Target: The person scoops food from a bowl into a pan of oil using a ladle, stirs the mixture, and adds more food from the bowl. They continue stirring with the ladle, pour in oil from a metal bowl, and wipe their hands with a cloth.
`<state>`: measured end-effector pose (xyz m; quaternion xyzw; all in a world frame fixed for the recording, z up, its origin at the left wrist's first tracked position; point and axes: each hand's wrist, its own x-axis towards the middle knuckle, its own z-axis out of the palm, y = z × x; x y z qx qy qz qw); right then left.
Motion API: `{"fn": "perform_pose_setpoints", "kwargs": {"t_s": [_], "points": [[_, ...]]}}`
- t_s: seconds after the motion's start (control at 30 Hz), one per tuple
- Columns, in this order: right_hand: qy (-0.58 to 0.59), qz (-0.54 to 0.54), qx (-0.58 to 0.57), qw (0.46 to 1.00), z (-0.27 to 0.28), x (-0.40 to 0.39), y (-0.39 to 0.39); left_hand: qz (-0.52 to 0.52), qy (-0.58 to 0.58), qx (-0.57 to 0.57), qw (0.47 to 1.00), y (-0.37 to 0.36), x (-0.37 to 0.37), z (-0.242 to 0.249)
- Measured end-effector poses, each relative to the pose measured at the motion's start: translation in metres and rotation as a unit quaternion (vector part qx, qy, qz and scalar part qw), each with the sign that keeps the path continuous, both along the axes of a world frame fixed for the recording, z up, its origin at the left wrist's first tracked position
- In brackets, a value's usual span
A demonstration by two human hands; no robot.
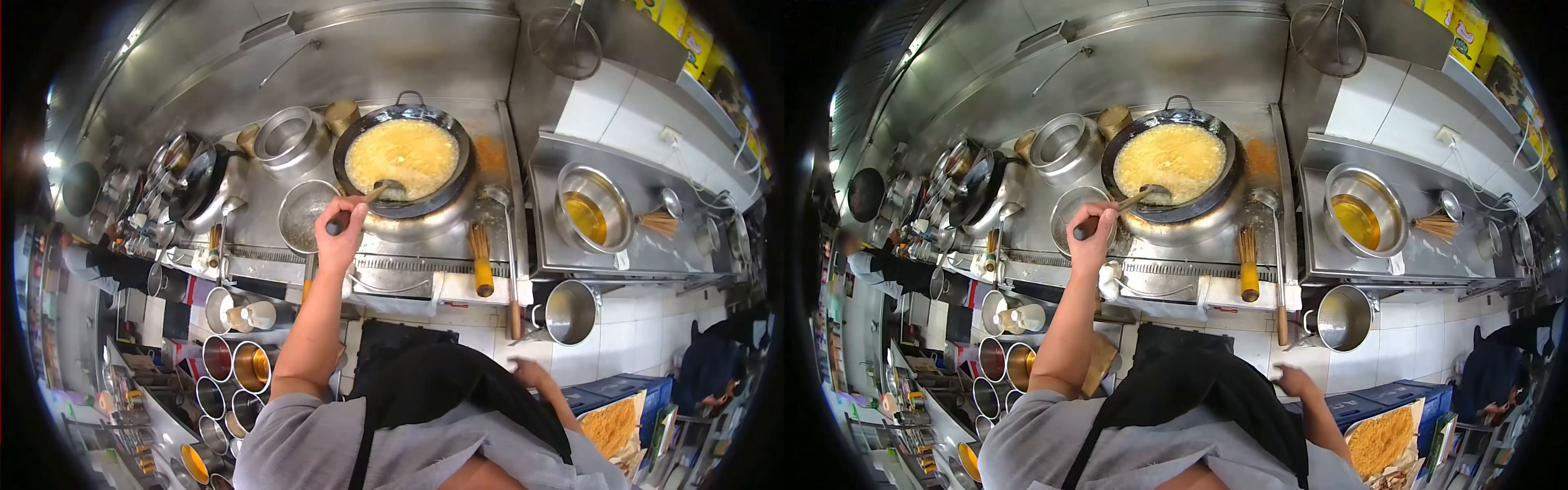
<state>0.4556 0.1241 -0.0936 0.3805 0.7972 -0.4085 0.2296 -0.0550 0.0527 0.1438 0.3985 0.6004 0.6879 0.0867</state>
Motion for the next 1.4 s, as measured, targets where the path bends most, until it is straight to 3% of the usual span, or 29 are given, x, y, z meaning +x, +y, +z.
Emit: {"fn": "perform_pose_setpoints", "kwargs": {"t_s": [0.07, 0.2, 0.3, 0.33, 0.4, 0.5, 0.77, 0.87, 0.9, 1.0, 1.13, 1.2, 1.4], "points": [[-0.009, 0.031, -0.066, 0.997, -0.024, 0.032, -0.027, 0.002, 0.019, 0.002, 1.0, 0.008, -0.012, -0.024], [0.003, -0.006, -0.041, 0.999, -0.055, 0.04, -0.051, -0.004, 0.114, 0.016, 0.993, 0.031, -0.03, -0.068], [0.011, -0.21, -0.129, 0.969, -0.047, 0.019, -0.042, 0.006, 0.117, 0.015, 0.993, 0.04, -0.031, -0.086], [0.01, -0.215, -0.127, 0.968, -0.043, 0.014, -0.042, 0.017, 0.117, 0.016, 0.993, 0.042, -0.034, -0.093], [0.113, -0.363, -0.135, 0.915, -0.038, 0.007, -0.041, 0.012, 0.138, 0.013, 0.99, 0.048, -0.044, -0.103], [0.09, -0.402, -0.138, 0.901, -0.035, 0.002, -0.047, 0.023, 0.124, -0.011, 0.992, 0.058, -0.06, -0.112], [0.01, -0.492, -0.188, 0.85, -0.055, 0.0, -0.133, -0.042, 0.156, 0.013, 0.987, 0.108, -0.115, -0.106], [-0.024, -0.495, -0.214, 0.842, -0.048, -0.01, -0.167, -0.06, 0.175, 0.04, 0.982, 0.127, -0.119, -0.072], [-0.023, -0.459, -0.196, 0.866, -0.044, -0.012, -0.175, -0.064, 0.172, 0.038, 0.982, 0.129, -0.12, -0.063], [-0.023, -0.447, -0.19, 0.874, -0.035, -0.018, -0.189, -0.109, 0.135, -0.001, 0.985, 0.119, -0.124, -0.051], [-0.023, -0.443, -0.2, 0.874, -0.056, -0.008, -0.18, -0.031, 0.097, -0.038, 0.994, 0.091, -0.123, -0.054], [0.003, -0.507, -0.207, 0.836, -0.058, -0.006, -0.165, -0.031, 0.147, 0.022, 0.988, 0.078, -0.121, -0.068], [0.033, -0.477, -0.179, 0.86, -0.05, 0.022, -0.125, 0.003, 0.158, 0.043, 0.986, 0.04, -0.087, -0.077]]}}
